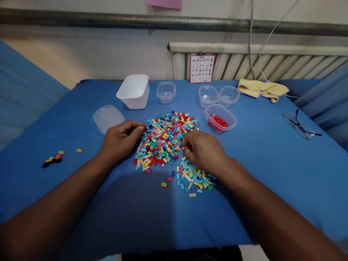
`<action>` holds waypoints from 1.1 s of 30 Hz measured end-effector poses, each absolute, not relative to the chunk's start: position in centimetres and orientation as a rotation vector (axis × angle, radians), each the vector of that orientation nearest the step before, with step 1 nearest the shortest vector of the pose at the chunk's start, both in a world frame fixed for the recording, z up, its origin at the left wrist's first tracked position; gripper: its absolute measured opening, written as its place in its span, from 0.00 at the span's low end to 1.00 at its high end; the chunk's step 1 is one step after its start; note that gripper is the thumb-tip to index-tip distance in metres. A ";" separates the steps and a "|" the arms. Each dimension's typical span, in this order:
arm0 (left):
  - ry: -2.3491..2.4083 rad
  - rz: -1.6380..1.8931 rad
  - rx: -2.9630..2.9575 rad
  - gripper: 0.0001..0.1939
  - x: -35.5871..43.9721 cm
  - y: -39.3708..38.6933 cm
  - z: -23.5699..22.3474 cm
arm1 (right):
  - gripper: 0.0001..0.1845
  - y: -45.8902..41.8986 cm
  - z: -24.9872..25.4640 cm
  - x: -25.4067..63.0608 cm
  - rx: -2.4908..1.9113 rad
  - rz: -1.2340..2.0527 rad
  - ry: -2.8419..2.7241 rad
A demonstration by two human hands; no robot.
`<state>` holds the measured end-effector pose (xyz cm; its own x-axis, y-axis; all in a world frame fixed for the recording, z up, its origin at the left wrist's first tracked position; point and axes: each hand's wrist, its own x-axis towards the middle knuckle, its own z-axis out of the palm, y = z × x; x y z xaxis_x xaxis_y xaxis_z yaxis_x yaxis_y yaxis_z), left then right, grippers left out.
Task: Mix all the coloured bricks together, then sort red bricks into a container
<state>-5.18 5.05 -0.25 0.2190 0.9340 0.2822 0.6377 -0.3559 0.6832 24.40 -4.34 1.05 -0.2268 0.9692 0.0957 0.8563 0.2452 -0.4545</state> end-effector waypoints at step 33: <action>1.423 0.935 2.073 0.15 -5.0 4.9 -0.2 | 0.06 -4.4 0.4 25.4 -1.672 0.378 -2.148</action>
<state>-5.03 4.89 -0.17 0.2360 0.9318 0.2760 0.6228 -0.3630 0.6931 25.37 -4.42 0.41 -0.2113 0.9675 0.1388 0.8622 0.2514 -0.4398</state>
